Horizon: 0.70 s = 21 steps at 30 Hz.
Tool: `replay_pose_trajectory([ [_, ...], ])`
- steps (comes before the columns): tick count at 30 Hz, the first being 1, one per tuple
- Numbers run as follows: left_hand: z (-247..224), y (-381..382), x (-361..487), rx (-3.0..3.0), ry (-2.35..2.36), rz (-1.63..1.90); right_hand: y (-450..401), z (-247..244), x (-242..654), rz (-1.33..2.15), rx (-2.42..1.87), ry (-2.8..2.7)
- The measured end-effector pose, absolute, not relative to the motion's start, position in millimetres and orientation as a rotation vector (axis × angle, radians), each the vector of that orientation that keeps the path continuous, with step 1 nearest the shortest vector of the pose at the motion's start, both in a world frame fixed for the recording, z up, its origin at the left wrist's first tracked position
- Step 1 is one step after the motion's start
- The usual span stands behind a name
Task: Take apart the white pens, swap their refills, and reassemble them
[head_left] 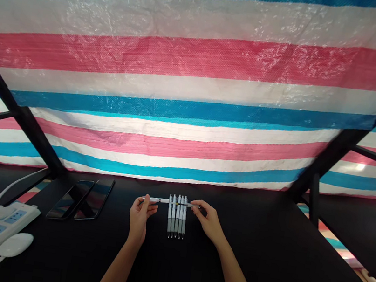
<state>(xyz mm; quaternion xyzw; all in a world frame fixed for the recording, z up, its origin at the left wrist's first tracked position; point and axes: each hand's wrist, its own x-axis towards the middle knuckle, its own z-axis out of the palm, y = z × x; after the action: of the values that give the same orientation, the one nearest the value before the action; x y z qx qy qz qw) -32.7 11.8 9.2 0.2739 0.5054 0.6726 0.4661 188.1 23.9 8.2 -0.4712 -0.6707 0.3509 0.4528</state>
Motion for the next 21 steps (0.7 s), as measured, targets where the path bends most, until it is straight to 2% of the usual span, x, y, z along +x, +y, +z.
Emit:
replay_pose_trajectory([
  [21, 5.2, 13.1, -33.5, 0.676, 1.217, 1.637, 24.3, 7.2, 190.2, 0.907, -1.158, -1.647],
])
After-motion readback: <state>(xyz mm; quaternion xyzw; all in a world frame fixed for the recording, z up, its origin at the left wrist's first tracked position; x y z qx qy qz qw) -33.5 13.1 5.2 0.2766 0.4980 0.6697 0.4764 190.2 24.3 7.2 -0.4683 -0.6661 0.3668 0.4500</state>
